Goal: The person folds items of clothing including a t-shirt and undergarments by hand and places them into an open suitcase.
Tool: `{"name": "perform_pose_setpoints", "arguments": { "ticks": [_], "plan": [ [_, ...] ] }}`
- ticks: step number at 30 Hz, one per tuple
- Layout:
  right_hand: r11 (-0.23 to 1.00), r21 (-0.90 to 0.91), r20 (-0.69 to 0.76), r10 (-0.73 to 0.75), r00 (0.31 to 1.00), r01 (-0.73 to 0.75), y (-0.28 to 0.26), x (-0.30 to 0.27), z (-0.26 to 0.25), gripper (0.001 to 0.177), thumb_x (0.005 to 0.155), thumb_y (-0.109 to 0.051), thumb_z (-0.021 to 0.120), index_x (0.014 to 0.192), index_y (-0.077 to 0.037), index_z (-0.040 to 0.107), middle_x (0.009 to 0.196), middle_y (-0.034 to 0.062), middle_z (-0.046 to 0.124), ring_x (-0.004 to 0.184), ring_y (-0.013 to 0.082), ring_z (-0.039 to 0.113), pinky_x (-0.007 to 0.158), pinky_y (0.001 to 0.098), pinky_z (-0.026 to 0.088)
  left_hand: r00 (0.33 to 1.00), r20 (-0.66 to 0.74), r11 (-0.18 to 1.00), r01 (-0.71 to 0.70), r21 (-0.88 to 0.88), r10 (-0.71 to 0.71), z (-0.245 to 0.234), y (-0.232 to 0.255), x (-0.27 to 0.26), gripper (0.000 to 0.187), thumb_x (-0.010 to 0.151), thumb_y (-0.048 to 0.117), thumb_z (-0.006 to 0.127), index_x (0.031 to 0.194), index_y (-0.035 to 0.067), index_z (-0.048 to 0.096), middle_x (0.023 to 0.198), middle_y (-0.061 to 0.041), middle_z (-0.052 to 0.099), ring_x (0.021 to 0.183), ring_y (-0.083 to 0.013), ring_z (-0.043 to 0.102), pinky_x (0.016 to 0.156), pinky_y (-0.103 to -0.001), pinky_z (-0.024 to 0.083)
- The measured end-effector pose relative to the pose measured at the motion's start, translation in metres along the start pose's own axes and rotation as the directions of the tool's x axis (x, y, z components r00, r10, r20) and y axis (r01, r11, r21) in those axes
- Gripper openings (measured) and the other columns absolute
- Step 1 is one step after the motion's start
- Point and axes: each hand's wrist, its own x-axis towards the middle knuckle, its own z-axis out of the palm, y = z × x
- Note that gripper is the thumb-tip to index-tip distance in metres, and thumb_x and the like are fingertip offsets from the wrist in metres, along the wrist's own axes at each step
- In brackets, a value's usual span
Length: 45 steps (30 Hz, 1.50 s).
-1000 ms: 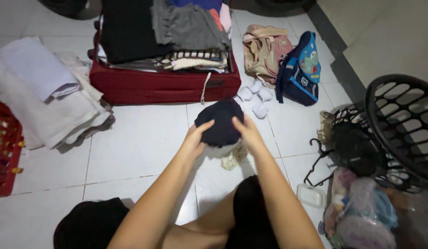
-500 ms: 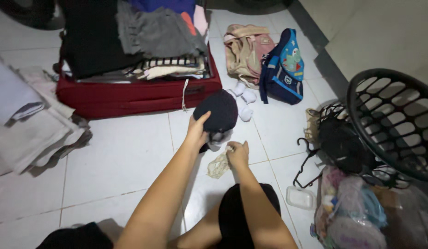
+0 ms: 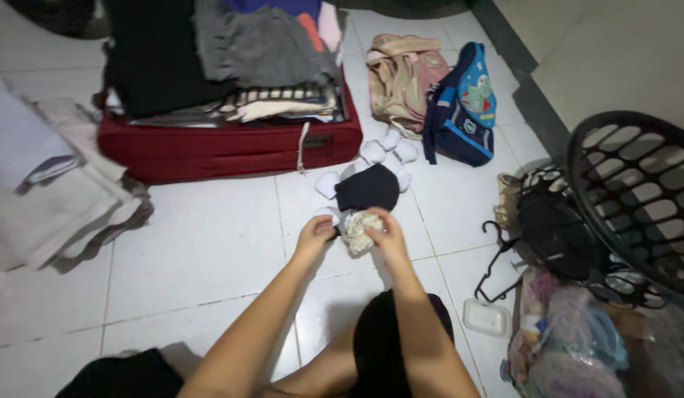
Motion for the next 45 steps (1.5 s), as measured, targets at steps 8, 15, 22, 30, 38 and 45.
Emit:
{"name": "perform_pose_setpoints", "arguments": {
  "ticks": [8, 15, 22, 30, 38, 45],
  "plan": [
    [0.829, 0.507, 0.276, 0.104, 0.956, -0.236, -0.112, -0.039, 0.058, 0.062, 0.083, 0.010, 0.064, 0.142, -0.006, 0.051, 0.124, 0.0135, 0.066, 0.111, 0.0228, 0.067, 0.094, 0.0355, 0.056, 0.937, 0.334, 0.994, 0.089, 0.063, -0.105, -0.016, 0.123, -0.055, 0.020, 0.099, 0.014, 0.066, 0.110, -0.002, 0.067, 0.103, -0.010, 0.072, 0.097, -0.0180, 0.066, 0.088, -0.031, 0.053],
    [0.914, 0.392, 0.178, 0.034, 0.983, -0.102, -0.095, -0.036, 0.082, 0.047, 0.088, 0.008, 0.072, 0.134, 0.002, 0.063, 0.112, 0.0109, 0.069, 0.094, 0.0164, 0.066, 0.086, 0.0294, 0.053, 0.993, 0.115, 0.936, 0.038, -0.349, 0.003, -0.082, 0.202, -0.090, 0.020, 0.103, 0.020, 0.059, 0.096, 0.002, 0.061, 0.080, -0.009, 0.064, 0.074, -0.0204, 0.065, 0.072, -0.036, 0.056],
    [0.946, -0.221, 0.128, -0.212, 0.969, 0.236, -0.117, -0.057, 0.132, 0.040, 0.080, 0.005, 0.073, 0.120, -0.001, 0.069, 0.112, 0.0118, 0.069, 0.100, 0.0149, 0.067, 0.088, 0.0298, 0.053, 0.999, 0.016, 0.925, -0.039, -0.377, 0.049, -0.127, 0.265, -0.137, 0.016, 0.097, 0.011, 0.060, 0.109, 0.002, 0.066, 0.088, -0.005, 0.066, 0.076, -0.0139, 0.063, 0.076, -0.033, 0.058],
    [0.906, -0.422, -0.047, 0.019, 0.999, -0.037, -0.110, -0.055, 0.139, 0.024, 0.096, -0.004, 0.060, 0.116, -0.004, 0.075, 0.096, 0.0137, 0.073, 0.081, 0.0228, 0.068, 0.073, 0.0352, 0.056, 0.889, -0.345, 0.951, -0.305, 0.047, 0.302, -0.167, 0.269, -0.153, 0.029, 0.087, -0.007, 0.056, 0.112, 0.003, 0.066, 0.103, -0.005, 0.068, 0.069, -0.0106, 0.062, 0.064, -0.028, 0.057],
    [0.768, 0.527, 0.179, 0.320, 0.930, -0.365, -0.117, -0.035, 0.121, 0.033, 0.094, -0.009, 0.055, 0.126, -0.008, 0.054, 0.093, 0.0062, 0.070, 0.073, 0.0145, 0.064, 0.069, 0.0282, 0.056, 0.643, -0.226, 0.560, -0.378, 0.737, 0.732, -0.186, 0.267, -0.167, 0.018, 0.079, -0.012, 0.060, 0.077, 0.004, 0.069, 0.104, -0.011, 0.064, 0.088, -0.0276, 0.065, 0.070, -0.037, 0.052],
    [0.985, 0.055, 0.185, 0.149, 0.971, -0.162, -0.125, -0.045, 0.140, 0.023, 0.096, -0.008, 0.066, 0.118, -0.001, 0.068, 0.092, 0.0055, 0.069, 0.077, 0.0114, 0.064, 0.065, 0.0238, 0.052, 0.796, -0.143, 0.525, -0.241, 0.816, 0.588, -0.184, 0.266, -0.168, 0.026, 0.079, 0.001, 0.063, 0.101, 0.006, 0.078, 0.099, -0.015, 0.071, 0.082, -0.0314, 0.067, 0.077, -0.039, 0.053]
  ]
}}
